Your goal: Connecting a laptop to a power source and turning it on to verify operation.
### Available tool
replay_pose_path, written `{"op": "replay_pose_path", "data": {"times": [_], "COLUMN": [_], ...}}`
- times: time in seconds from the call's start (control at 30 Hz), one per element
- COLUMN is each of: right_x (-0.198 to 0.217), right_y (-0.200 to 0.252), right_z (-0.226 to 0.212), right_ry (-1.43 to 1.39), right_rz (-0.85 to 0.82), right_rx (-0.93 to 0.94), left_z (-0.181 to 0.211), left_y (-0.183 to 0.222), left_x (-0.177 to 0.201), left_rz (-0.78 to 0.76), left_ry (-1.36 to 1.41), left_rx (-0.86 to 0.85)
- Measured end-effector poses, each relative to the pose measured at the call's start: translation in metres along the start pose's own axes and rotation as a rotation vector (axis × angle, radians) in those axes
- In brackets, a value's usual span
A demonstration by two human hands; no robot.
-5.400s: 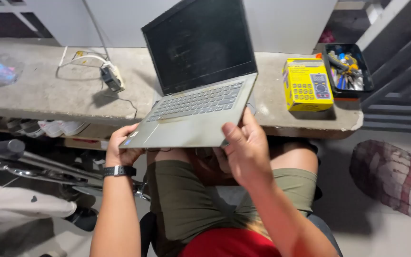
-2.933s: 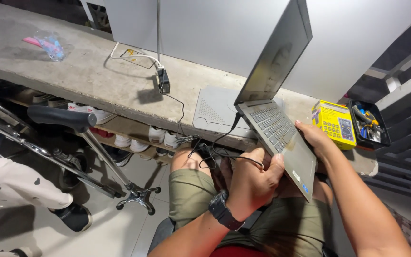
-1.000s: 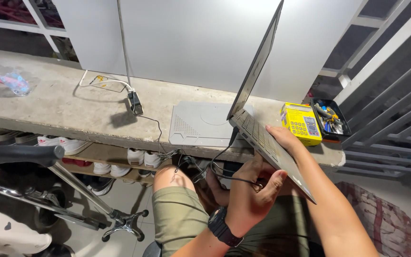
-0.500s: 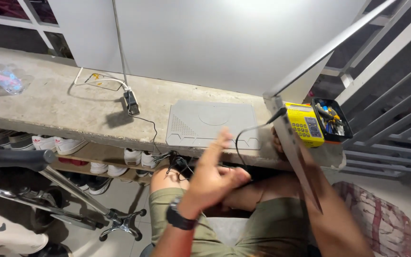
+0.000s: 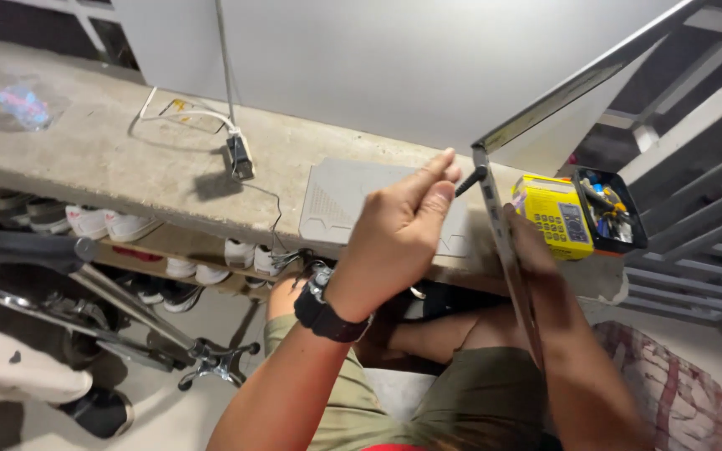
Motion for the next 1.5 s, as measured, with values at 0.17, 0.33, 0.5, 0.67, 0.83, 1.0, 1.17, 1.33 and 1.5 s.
{"op": "replay_pose_path", "data": {"times": [0.17,0.33,0.5,0.67,0.83,1.0,1.17,1.33,1.5], "right_x": [-0.01,-0.014,-0.018,-0.017,-0.015,-0.016,-0.017,-0.018,-0.017], "right_y": [-0.02,0.025,0.066,0.045,0.02,0.011,-0.021,-0.021,-0.013], "right_z": [0.004,-0.029,-0.056,-0.042,-0.019,-0.011,0.019,0.024,0.011], "right_ry": [0.28,0.272,-0.061,-0.074,-0.07,-0.145,-0.158,-0.188,-0.206], "right_rz": [-0.051,-0.028,0.086,0.053,0.034,0.041,0.027,0.043,0.033], "right_rx": [0.126,-0.112,-0.096,-0.107,-0.05,-0.004,-0.027,-0.028,0.076], "left_z": [-0.021,-0.023,-0.053,-0.072,-0.078,-0.1,-0.111,-0.124,-0.132], "left_y": [0.014,0.028,0.028,0.031,0.027,0.028,0.026,0.023,0.021], "left_x": [0.005,0.015,0.021,0.023,0.025,0.02,0.021,0.024,0.025], "left_rz": [-0.015,0.038,0.145,0.223,0.299,0.335,0.326,0.324,0.331], "left_ry": [-0.084,-0.061,0.088,0.263,0.379,0.562,0.607,0.665,0.723], "left_rx": [0.163,0.159,0.113,0.129,0.156,0.21,0.247,0.262,0.297]}}
Point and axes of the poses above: each hand's wrist, its own y-axis away from the middle knuckle, its own x-axis out of the back of the hand, z = x × y, the point moved 10 cm from there along -y, towards the middle knuckle, and after that the axes turned 1 degree about z, right-handed, at the moved point
